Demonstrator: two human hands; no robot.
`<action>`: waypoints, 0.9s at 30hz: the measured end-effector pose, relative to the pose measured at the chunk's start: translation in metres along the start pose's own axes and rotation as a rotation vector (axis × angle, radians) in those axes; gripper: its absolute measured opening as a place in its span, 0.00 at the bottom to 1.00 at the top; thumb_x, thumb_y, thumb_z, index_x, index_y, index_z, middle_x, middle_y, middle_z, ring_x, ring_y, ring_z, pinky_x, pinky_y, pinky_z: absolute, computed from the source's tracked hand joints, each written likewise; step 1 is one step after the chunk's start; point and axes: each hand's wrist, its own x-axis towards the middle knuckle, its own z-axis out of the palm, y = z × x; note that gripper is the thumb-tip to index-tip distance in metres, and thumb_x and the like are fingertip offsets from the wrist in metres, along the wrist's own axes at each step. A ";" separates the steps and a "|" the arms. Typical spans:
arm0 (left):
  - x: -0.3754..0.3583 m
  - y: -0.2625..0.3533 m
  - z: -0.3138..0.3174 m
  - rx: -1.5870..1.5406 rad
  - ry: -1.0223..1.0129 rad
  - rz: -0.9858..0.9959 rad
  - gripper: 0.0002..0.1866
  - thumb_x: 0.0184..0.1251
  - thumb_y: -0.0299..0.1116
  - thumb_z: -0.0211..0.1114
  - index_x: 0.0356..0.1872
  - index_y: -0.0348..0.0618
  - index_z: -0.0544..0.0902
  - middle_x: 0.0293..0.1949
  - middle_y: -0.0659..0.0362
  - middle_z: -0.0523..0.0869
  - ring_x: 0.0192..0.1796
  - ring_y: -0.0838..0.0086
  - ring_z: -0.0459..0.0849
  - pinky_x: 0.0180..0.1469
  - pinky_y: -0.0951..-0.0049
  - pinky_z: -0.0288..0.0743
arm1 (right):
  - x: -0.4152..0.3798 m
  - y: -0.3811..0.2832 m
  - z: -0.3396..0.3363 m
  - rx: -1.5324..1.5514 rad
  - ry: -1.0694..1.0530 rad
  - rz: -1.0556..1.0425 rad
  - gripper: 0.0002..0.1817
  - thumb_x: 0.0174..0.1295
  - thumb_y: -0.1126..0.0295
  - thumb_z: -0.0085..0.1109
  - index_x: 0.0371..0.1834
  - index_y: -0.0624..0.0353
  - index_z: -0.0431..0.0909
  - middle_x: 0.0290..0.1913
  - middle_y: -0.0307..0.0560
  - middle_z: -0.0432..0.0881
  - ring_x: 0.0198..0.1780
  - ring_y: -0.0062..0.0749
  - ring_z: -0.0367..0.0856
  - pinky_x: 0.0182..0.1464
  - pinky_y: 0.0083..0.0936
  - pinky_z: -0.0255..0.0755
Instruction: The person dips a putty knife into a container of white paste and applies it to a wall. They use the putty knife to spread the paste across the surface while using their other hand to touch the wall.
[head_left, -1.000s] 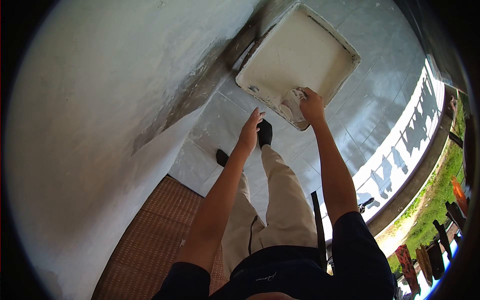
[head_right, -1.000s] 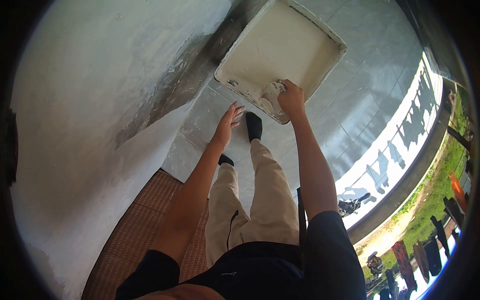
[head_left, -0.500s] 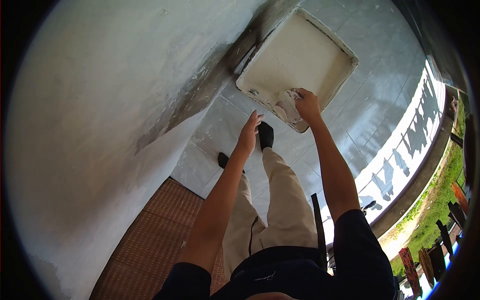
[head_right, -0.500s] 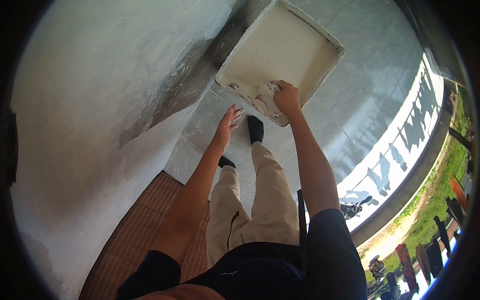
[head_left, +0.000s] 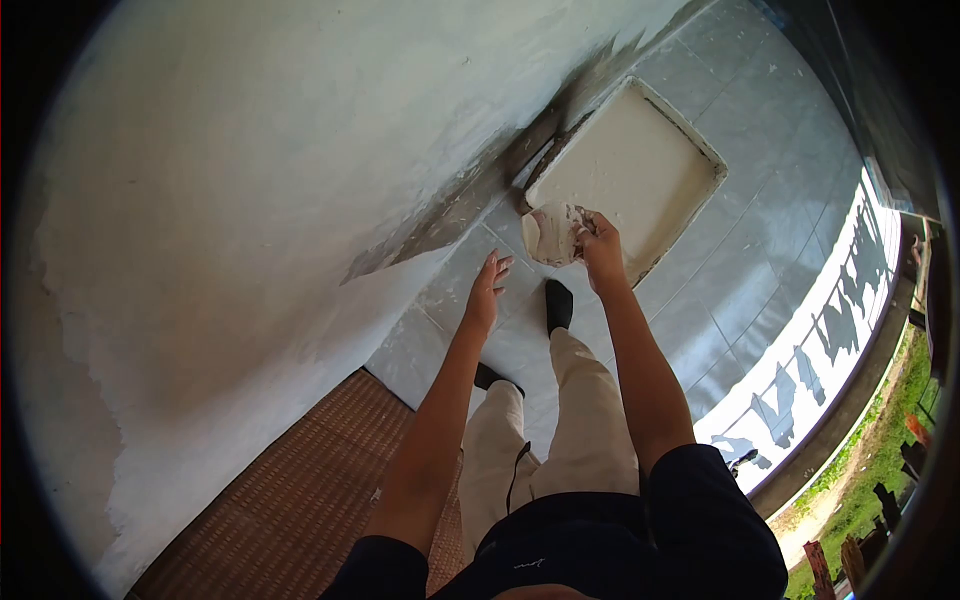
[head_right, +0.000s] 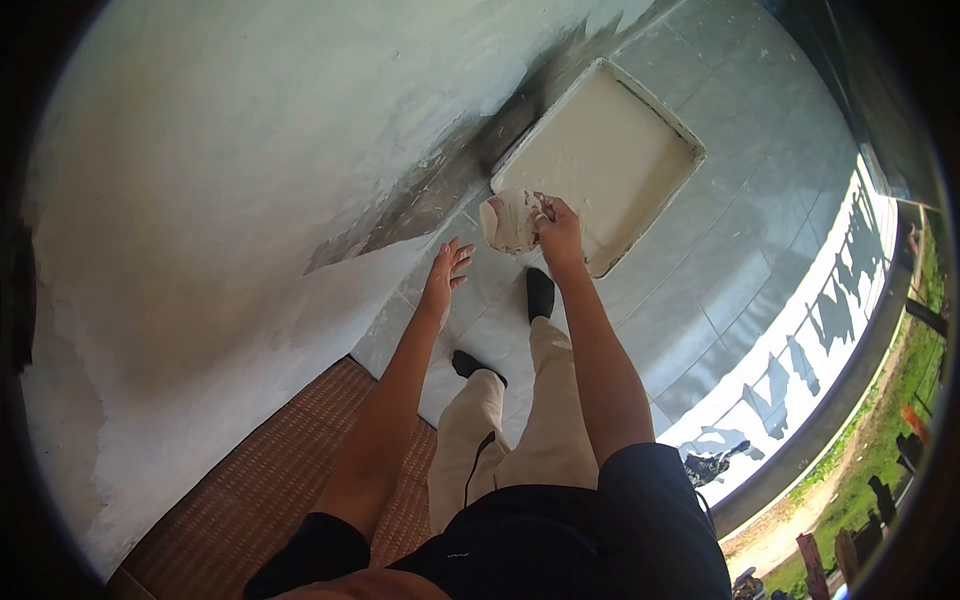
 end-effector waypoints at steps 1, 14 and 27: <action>-0.006 0.003 -0.007 -0.010 0.020 0.005 0.41 0.71 0.64 0.34 0.74 0.44 0.55 0.68 0.56 0.71 0.68 0.66 0.66 0.66 0.62 0.55 | -0.011 -0.010 0.008 0.087 -0.053 0.055 0.13 0.63 0.79 0.53 0.50 0.68 0.76 0.40 0.45 0.82 0.38 0.24 0.79 0.40 0.24 0.74; -0.126 0.031 -0.136 -0.067 0.098 0.258 0.41 0.71 0.65 0.34 0.75 0.46 0.54 0.67 0.55 0.71 0.66 0.63 0.69 0.63 0.57 0.59 | -0.137 -0.074 0.125 0.432 -0.437 0.007 0.16 0.57 0.84 0.48 0.49 0.66 0.70 0.40 0.48 0.80 0.38 0.35 0.82 0.33 0.30 0.77; -0.247 0.079 -0.221 0.009 0.206 0.487 0.40 0.71 0.65 0.36 0.74 0.46 0.55 0.67 0.54 0.71 0.65 0.63 0.70 0.63 0.60 0.60 | -0.257 -0.111 0.216 0.458 -0.725 -0.121 0.18 0.57 0.83 0.48 0.52 0.68 0.72 0.43 0.49 0.81 0.40 0.33 0.81 0.38 0.30 0.76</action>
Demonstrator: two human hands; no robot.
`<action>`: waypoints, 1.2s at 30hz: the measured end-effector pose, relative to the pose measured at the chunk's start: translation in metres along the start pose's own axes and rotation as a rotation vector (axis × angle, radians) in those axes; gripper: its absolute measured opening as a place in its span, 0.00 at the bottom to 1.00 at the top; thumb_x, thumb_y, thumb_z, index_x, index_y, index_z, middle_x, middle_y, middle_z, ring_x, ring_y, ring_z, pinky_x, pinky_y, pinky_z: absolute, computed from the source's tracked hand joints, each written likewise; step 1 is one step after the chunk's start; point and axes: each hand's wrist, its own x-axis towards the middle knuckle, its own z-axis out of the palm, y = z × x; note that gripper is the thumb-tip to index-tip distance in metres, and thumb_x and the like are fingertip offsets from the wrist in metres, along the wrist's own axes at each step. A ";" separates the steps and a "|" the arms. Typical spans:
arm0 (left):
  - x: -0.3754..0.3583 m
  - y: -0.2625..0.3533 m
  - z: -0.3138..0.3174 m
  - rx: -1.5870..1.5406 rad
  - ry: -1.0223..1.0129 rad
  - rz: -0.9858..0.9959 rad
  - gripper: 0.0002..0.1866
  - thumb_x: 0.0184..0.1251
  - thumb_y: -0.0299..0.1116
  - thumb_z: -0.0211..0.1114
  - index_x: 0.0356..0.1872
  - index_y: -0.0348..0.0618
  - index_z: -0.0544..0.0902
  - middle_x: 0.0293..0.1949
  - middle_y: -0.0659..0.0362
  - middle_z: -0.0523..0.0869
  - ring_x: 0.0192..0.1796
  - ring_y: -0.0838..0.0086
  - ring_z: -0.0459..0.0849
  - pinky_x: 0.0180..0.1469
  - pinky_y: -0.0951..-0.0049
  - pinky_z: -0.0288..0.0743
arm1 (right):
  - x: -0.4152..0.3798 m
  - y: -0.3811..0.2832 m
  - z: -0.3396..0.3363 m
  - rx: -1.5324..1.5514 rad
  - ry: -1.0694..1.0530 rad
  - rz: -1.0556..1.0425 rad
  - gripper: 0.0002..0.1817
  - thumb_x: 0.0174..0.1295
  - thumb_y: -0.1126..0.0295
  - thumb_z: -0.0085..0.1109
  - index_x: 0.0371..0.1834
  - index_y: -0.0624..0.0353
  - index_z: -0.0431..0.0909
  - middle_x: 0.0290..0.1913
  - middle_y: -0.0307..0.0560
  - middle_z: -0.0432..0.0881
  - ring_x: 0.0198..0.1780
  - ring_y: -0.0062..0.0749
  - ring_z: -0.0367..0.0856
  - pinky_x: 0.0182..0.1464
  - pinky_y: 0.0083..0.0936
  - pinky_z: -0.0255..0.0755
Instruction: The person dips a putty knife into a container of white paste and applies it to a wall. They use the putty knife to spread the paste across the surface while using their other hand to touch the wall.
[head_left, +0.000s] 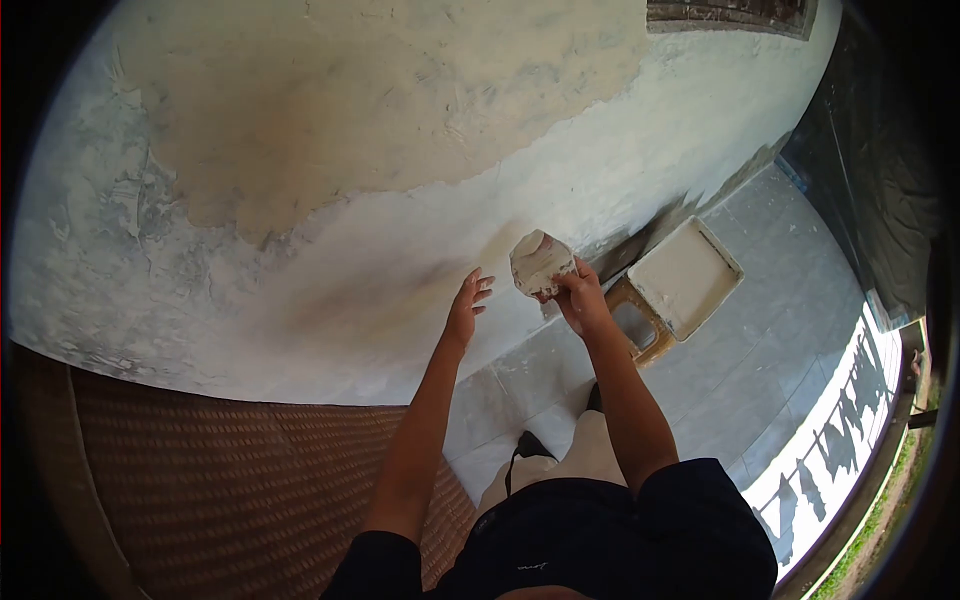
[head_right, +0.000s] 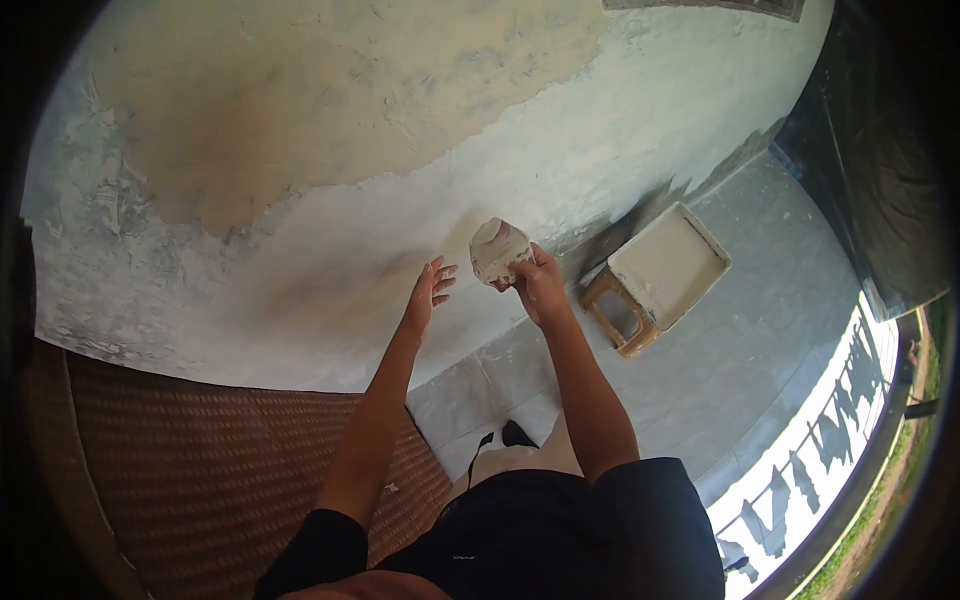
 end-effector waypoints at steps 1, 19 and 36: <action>-0.005 0.006 -0.004 -0.007 0.009 0.038 0.38 0.72 0.63 0.37 0.74 0.47 0.56 0.66 0.54 0.72 0.64 0.63 0.70 0.62 0.59 0.61 | -0.003 0.000 0.009 -0.003 -0.016 -0.001 0.18 0.57 0.83 0.48 0.52 0.68 0.72 0.43 0.49 0.81 0.40 0.33 0.81 0.38 0.30 0.76; -0.073 0.093 -0.056 0.063 0.267 0.315 0.34 0.72 0.58 0.40 0.73 0.51 0.58 0.65 0.56 0.72 0.62 0.65 0.72 0.62 0.61 0.62 | 0.008 -0.015 0.121 -0.350 -0.261 -0.237 0.06 0.57 0.82 0.49 0.36 0.63 0.74 0.29 0.39 0.78 0.29 0.20 0.74 0.31 0.21 0.69; -0.150 0.199 -0.146 0.944 0.765 1.178 0.19 0.65 0.32 0.53 0.56 0.38 0.73 0.45 0.51 0.80 0.50 0.61 0.75 0.55 0.62 0.64 | -0.043 0.047 0.250 -0.904 -0.091 -0.891 0.14 0.44 0.84 0.60 0.28 0.64 0.63 0.30 0.55 0.69 0.31 0.55 0.71 0.33 0.39 0.67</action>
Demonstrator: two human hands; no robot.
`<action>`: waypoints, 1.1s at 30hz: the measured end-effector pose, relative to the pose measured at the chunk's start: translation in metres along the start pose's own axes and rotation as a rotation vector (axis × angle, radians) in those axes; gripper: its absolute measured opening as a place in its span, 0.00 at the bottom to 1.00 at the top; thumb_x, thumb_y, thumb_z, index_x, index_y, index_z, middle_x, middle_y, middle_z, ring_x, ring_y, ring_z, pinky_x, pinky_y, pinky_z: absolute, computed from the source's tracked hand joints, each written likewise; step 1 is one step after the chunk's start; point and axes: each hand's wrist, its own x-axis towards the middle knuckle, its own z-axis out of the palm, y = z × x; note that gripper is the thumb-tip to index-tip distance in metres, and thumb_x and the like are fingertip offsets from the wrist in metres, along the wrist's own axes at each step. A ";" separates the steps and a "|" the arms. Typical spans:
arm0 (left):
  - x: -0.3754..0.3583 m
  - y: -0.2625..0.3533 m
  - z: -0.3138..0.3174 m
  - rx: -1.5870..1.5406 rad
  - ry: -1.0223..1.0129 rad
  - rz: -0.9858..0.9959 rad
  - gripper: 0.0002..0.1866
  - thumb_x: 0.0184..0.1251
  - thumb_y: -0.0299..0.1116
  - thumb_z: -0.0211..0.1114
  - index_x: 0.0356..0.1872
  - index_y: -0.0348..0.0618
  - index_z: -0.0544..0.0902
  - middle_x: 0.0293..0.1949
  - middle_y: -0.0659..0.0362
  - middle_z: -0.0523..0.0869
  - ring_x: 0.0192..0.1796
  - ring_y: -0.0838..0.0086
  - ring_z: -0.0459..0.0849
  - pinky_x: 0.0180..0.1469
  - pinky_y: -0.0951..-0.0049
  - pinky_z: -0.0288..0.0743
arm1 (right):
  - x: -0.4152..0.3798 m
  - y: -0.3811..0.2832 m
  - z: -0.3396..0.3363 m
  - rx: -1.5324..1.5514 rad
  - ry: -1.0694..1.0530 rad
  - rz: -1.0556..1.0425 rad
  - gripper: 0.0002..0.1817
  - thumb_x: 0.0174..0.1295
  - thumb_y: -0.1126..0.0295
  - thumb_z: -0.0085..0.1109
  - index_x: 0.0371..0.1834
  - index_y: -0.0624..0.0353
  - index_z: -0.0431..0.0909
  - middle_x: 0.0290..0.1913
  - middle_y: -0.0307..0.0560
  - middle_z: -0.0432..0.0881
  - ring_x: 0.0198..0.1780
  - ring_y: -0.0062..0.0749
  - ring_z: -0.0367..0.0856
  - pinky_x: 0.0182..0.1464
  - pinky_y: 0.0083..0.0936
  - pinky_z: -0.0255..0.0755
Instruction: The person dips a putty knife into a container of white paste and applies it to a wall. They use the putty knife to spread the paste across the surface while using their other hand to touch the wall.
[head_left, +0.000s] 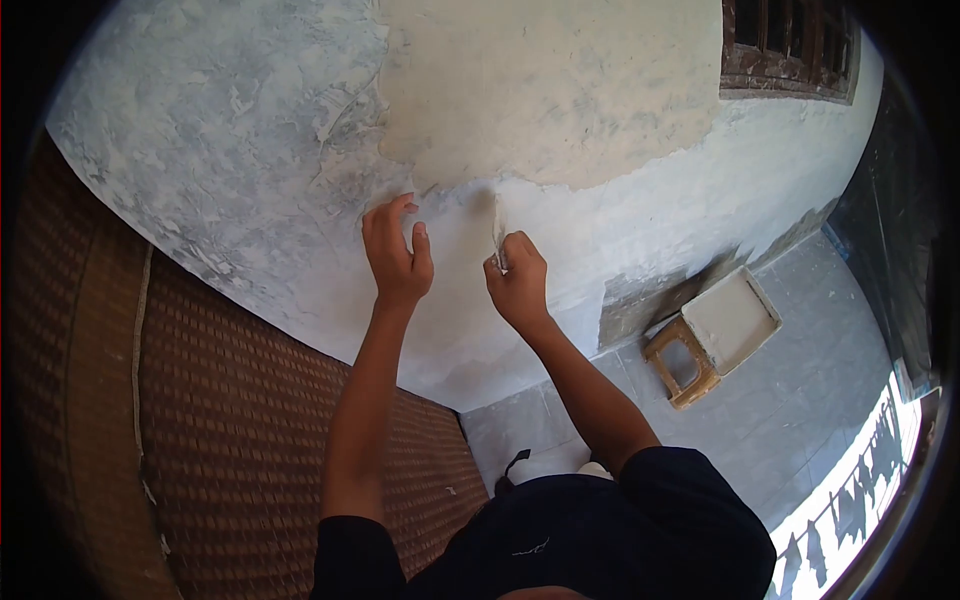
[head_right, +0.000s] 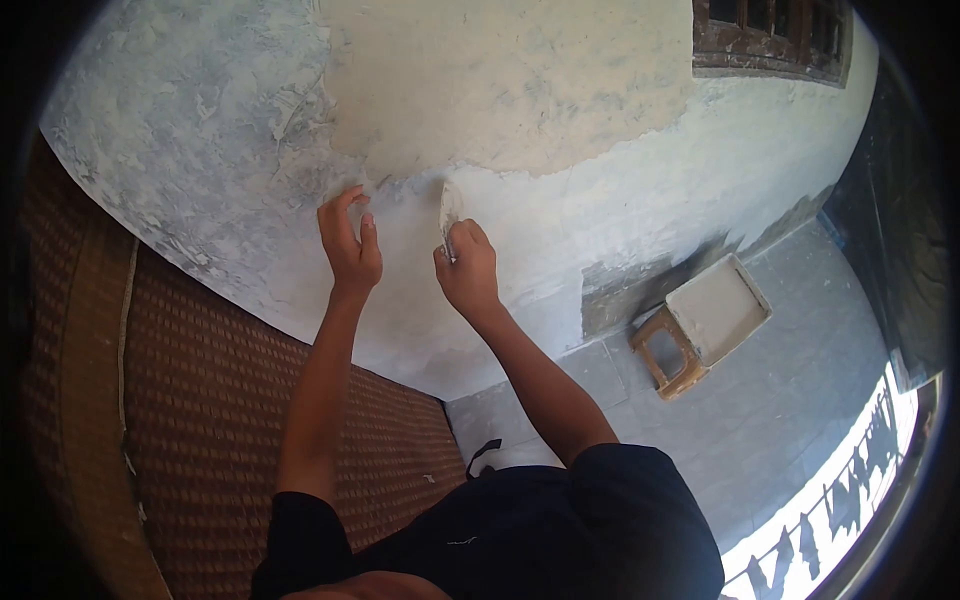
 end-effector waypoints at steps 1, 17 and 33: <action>0.009 -0.006 -0.008 0.141 0.015 0.159 0.20 0.65 0.33 0.52 0.56 0.38 0.73 0.47 0.51 0.79 0.53 0.58 0.73 0.57 0.60 0.62 | -0.002 0.000 0.009 -0.018 0.024 -0.038 0.14 0.44 0.84 0.61 0.29 0.64 0.64 0.31 0.56 0.69 0.33 0.55 0.71 0.34 0.41 0.67; 0.096 -0.063 -0.023 0.534 0.256 0.732 0.19 0.64 0.44 0.55 0.53 0.48 0.71 0.54 0.56 0.71 0.59 0.61 0.67 0.59 0.55 0.50 | 0.025 0.022 0.093 -0.382 0.280 -0.111 0.09 0.47 0.83 0.57 0.29 0.62 0.68 0.33 0.54 0.71 0.38 0.53 0.71 0.40 0.44 0.67; 0.095 -0.064 -0.024 0.528 0.214 0.696 0.20 0.64 0.45 0.56 0.53 0.48 0.71 0.54 0.56 0.71 0.58 0.60 0.67 0.58 0.55 0.51 | -0.017 -0.009 0.059 -0.197 0.118 -0.027 0.14 0.44 0.86 0.55 0.34 0.65 0.66 0.38 0.56 0.69 0.41 0.54 0.70 0.40 0.42 0.68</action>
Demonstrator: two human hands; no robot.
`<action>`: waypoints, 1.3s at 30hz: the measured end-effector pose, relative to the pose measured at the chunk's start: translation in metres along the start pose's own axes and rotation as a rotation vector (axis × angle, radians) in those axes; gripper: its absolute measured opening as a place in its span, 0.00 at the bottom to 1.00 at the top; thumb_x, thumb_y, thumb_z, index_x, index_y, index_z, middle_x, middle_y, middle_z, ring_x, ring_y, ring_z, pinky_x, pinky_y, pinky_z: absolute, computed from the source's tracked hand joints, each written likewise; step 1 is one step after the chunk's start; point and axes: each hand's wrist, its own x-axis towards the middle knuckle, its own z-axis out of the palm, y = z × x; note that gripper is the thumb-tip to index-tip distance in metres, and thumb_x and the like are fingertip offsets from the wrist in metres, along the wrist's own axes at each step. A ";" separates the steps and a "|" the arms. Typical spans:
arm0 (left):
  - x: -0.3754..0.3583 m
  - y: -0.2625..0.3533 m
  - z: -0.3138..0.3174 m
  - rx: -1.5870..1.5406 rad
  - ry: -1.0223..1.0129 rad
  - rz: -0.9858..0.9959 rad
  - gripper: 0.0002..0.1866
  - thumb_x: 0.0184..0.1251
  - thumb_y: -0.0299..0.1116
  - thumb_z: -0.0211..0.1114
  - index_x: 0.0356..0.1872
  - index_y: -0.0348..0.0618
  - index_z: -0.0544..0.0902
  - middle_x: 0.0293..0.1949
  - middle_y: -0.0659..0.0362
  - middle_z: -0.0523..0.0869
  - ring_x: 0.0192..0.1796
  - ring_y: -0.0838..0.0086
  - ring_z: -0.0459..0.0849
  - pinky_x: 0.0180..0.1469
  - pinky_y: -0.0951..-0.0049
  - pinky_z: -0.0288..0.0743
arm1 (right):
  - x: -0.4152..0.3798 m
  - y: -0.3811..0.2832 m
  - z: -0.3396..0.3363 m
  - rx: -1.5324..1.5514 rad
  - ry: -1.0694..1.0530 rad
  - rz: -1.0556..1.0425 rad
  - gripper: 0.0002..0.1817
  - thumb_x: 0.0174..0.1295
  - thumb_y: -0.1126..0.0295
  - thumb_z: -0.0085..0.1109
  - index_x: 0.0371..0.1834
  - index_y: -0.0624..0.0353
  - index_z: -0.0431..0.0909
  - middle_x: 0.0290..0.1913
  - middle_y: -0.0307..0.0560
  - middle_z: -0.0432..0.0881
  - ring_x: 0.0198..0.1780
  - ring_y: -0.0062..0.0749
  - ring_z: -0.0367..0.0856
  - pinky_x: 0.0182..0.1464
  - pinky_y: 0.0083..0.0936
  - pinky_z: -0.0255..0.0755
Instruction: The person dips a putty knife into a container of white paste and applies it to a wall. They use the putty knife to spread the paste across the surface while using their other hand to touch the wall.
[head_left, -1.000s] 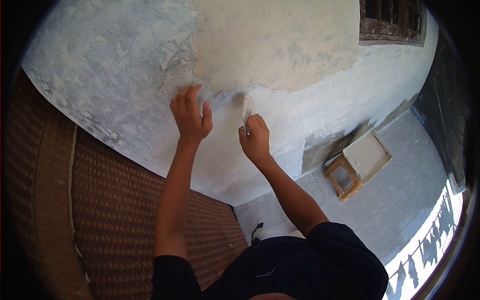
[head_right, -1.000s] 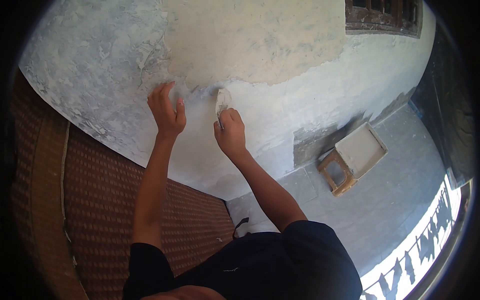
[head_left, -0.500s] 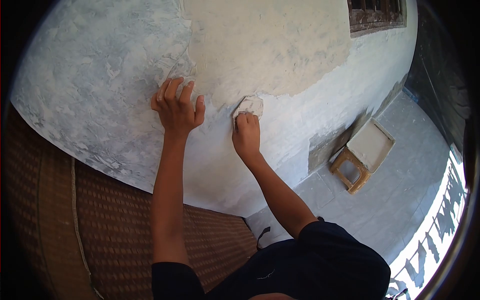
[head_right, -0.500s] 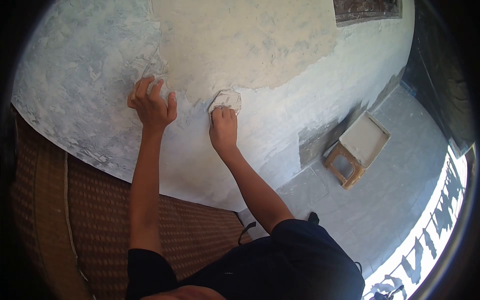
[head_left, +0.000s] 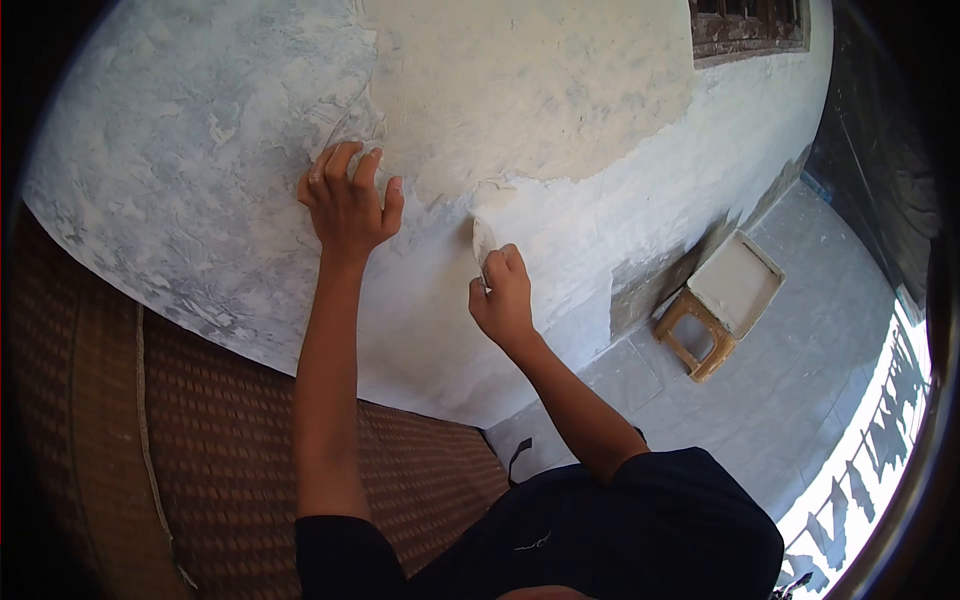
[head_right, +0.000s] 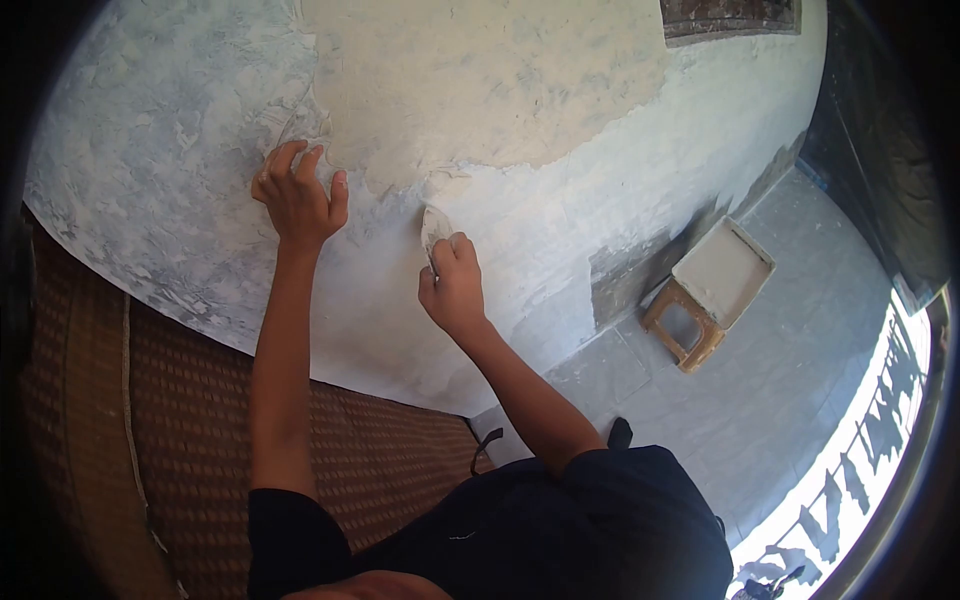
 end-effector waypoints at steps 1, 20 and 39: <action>0.000 0.000 -0.001 -0.001 -0.009 -0.001 0.20 0.64 0.45 0.56 0.53 0.47 0.71 0.54 0.56 0.71 0.59 0.60 0.67 0.58 0.55 0.51 | 0.003 -0.002 -0.016 0.049 -0.013 0.086 0.14 0.44 0.86 0.54 0.34 0.65 0.66 0.38 0.56 0.69 0.41 0.54 0.71 0.40 0.41 0.68; 0.011 -0.001 0.005 -0.029 -0.007 0.050 0.20 0.64 0.45 0.56 0.53 0.50 0.69 0.52 0.57 0.71 0.59 0.61 0.67 0.58 0.56 0.52 | 0.115 0.068 -0.062 0.549 0.168 0.192 0.13 0.57 0.84 0.53 0.46 0.65 0.70 0.40 0.46 0.78 0.40 0.25 0.76 0.45 0.22 0.70; 0.016 0.001 0.004 -0.002 -0.004 0.046 0.18 0.65 0.47 0.53 0.51 0.52 0.70 0.50 0.58 0.74 0.54 0.63 0.70 0.56 0.58 0.56 | 0.109 0.078 -0.061 0.682 0.154 0.315 0.15 0.59 0.84 0.55 0.49 0.64 0.71 0.40 0.45 0.79 0.44 0.24 0.77 0.50 0.21 0.70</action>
